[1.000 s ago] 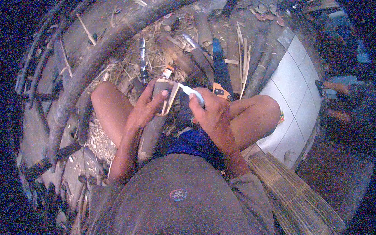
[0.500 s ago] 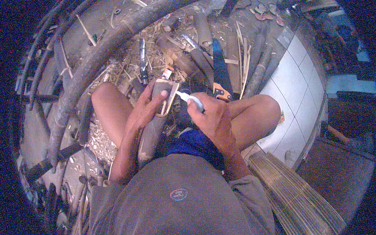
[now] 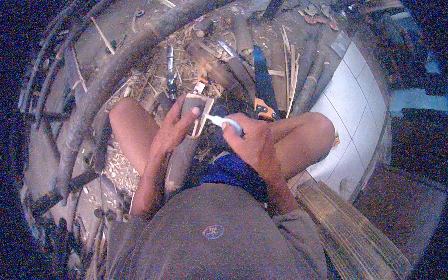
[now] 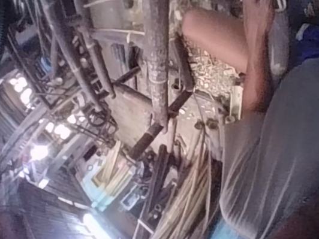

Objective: The person fits a small bamboo ring into a cut section of a bamboo pole, then applies glue from a tube to the joint area. The person holds the pieces together while the glue is applied.

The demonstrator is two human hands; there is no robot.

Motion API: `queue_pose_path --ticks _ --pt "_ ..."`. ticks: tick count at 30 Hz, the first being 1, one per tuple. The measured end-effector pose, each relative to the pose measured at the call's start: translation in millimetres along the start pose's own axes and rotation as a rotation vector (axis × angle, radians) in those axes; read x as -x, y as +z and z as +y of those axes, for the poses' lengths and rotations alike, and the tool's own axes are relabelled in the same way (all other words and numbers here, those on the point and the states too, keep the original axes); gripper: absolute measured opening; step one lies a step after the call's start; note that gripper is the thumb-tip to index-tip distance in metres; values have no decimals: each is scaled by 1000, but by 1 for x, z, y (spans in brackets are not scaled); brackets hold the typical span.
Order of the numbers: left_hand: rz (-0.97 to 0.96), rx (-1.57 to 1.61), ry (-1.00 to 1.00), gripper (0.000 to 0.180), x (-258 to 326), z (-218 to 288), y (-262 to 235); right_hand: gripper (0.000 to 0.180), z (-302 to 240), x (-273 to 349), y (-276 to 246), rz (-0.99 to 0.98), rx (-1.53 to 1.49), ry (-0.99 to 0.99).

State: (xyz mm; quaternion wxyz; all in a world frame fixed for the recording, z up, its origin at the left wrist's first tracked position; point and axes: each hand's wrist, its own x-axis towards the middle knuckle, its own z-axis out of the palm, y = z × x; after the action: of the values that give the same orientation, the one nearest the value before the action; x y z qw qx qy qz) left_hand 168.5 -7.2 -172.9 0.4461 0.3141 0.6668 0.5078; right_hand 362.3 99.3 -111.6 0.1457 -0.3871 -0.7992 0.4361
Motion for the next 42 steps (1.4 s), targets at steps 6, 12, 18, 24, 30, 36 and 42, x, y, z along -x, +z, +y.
queue_pose_path --ticks 6,12,18,24,30,36,42 --pt "40 -116 109 69 -2 2 2 39 41 -29 35 227 -793 221" --pt "98 -159 168 65 3 8 4 43 47 -23 70 239 -1175 339" --pt "220 -652 372 64 13 31 3 40 53 -23 74 242 -1279 348" --pt "190 -647 394 65 10 34 1 39 52 -24 75 234 -1281 325" --pt "175 -519 410 66 9 34 1 39 53 -24 76 226 -1260 302" --pt "188 -619 529 65 5 31 3 37 50 -25 77 224 -1261 305" --pt "174 -791 545 65 4 36 5 36 51 -25 80 238 -1248 305"
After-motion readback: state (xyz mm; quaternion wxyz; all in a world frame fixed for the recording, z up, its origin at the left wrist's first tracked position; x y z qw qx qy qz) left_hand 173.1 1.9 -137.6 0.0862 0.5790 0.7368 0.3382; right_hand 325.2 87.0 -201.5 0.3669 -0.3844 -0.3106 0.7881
